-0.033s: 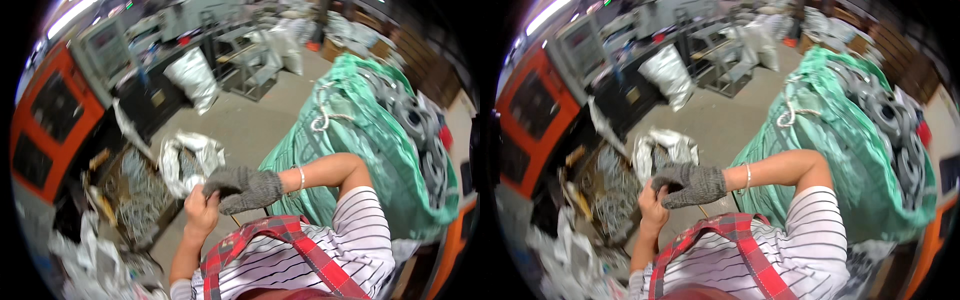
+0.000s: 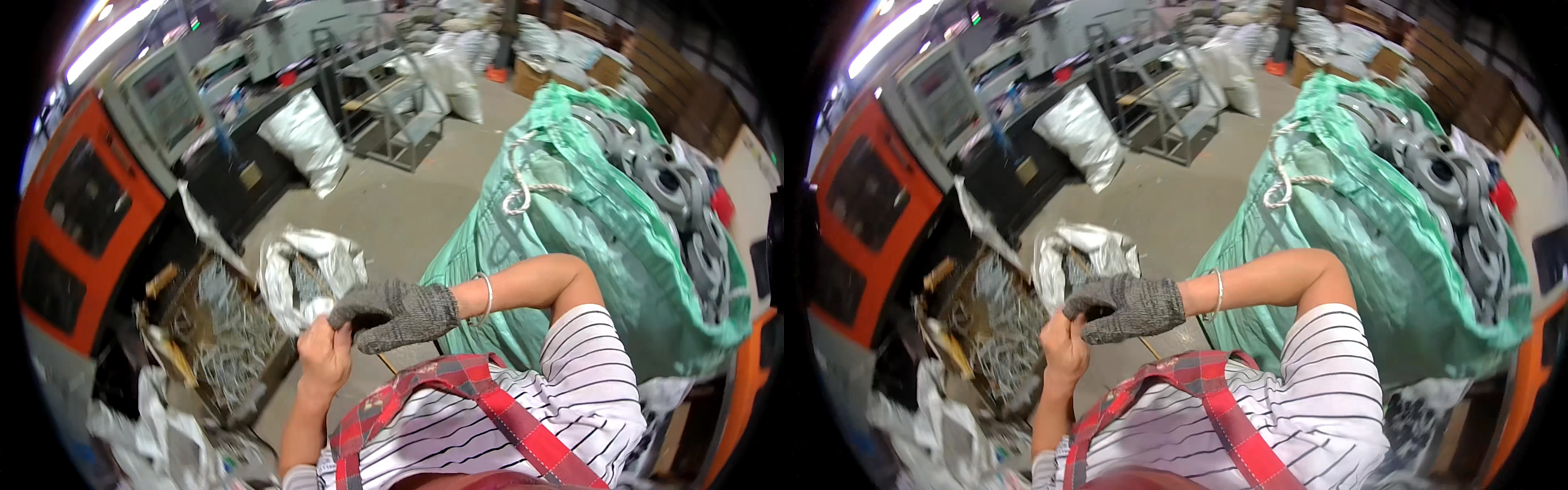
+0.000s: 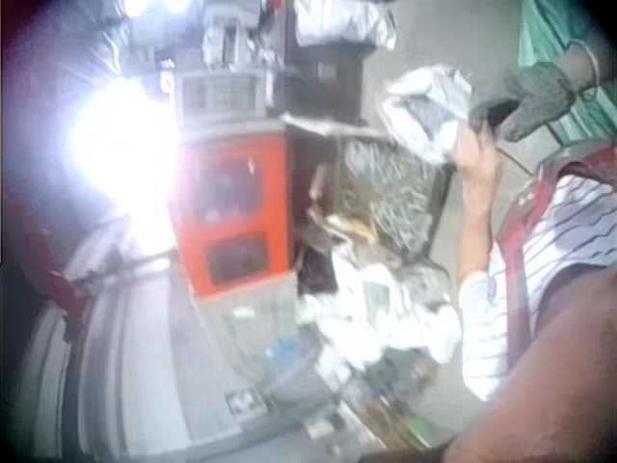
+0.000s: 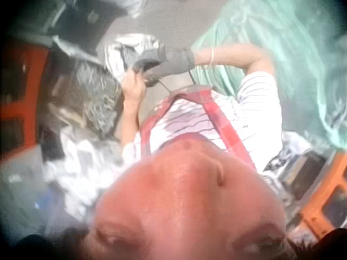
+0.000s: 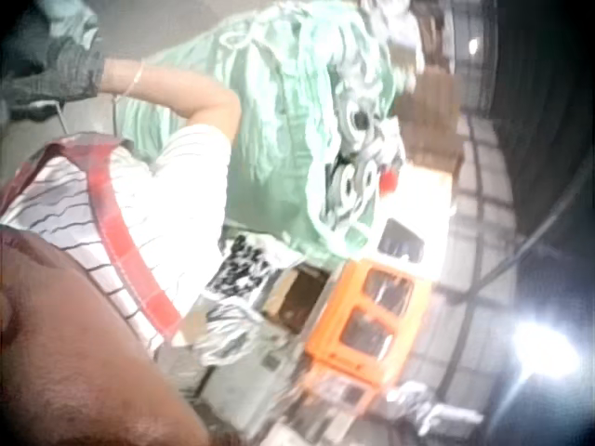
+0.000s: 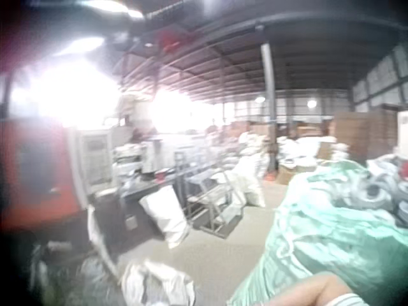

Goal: The person sorts round components and metal frames into large bags.

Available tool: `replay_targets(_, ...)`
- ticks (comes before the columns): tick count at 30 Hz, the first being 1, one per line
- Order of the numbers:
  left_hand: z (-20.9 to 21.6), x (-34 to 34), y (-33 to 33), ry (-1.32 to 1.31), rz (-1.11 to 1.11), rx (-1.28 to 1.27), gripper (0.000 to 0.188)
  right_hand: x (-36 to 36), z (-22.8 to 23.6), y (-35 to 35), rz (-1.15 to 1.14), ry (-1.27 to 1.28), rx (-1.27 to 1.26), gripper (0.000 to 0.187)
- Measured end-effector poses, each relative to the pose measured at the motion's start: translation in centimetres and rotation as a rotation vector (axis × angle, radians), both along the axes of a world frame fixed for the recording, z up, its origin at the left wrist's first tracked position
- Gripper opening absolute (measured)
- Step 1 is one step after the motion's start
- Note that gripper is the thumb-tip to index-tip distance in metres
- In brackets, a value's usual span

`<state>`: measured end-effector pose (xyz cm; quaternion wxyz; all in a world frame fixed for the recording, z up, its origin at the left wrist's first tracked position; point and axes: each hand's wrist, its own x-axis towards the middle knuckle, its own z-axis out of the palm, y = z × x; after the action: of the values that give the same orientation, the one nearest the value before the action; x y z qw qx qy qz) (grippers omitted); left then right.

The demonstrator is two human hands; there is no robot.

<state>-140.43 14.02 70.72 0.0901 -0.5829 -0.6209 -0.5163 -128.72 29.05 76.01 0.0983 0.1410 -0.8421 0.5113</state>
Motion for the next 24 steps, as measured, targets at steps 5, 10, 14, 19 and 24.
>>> replay_targets(5, 0.6, -5.2, -1.5, 0.228, -0.410, -0.026, 0.021, 0.8, 2.4, -1.2, 0.052, -0.468, -0.283, 0.043)
replay_targets(10, 2.7, -8.3, -1.7, 0.369, -0.821, 0.037, 0.016, 3.8, 2.3, -3.6, 0.096, -0.314, -0.160, 0.053)
replay_targets(14, 4.7, -10.0, -1.6, 0.492, -1.024, 0.147, 0.016, 6.3, 3.8, -5.0, 0.123, -0.219, -0.133, 0.057)
replay_targets(19, 5.4, -8.4, 0.5, 0.476, -1.068, 0.260, 0.024, 12.5, 1.8, -5.5, -0.110, -0.310, -0.148, 0.055)
replay_targets(24, 6.3, -9.2, 0.7, 0.351, -1.050, 0.159, 0.021, 23.3, 1.7, -5.4, -0.968, -0.136, -0.676, 0.046)
